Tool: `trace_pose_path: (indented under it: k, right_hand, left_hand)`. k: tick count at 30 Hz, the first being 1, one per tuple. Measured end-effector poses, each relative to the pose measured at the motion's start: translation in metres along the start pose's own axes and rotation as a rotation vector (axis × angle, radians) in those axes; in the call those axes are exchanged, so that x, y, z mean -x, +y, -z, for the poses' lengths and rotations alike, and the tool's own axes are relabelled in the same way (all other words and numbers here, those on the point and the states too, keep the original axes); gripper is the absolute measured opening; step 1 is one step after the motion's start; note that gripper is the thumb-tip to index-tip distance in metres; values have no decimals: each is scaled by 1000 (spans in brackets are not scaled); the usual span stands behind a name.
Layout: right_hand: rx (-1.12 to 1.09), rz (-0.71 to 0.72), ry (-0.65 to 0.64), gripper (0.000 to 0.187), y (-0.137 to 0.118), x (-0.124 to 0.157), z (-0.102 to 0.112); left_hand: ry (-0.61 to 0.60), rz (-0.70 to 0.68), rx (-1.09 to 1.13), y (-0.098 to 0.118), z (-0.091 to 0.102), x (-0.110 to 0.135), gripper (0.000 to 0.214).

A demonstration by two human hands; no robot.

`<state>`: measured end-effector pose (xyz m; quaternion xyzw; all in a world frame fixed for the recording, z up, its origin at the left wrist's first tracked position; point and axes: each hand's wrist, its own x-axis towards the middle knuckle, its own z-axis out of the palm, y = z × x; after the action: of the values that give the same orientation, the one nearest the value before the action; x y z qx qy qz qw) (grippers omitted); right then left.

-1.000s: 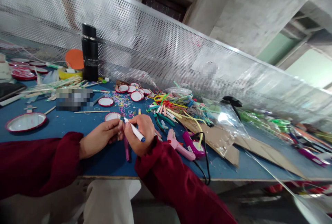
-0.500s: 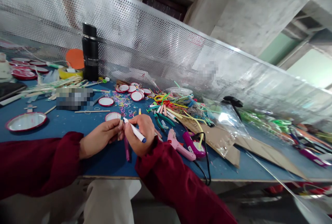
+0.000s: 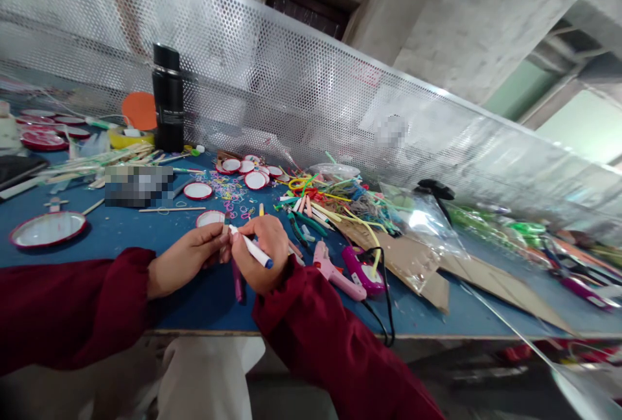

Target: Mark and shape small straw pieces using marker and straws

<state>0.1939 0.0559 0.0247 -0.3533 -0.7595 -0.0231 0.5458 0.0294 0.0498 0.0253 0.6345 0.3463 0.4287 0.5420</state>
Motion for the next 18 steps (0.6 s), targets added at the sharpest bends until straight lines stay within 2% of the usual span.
trace_pose_path:
  k: [18]
  right_hand:
    - [51,-31,4,2,-3,-1,0]
  left_hand:
    - [-11,22,-2,2,0,0,37]
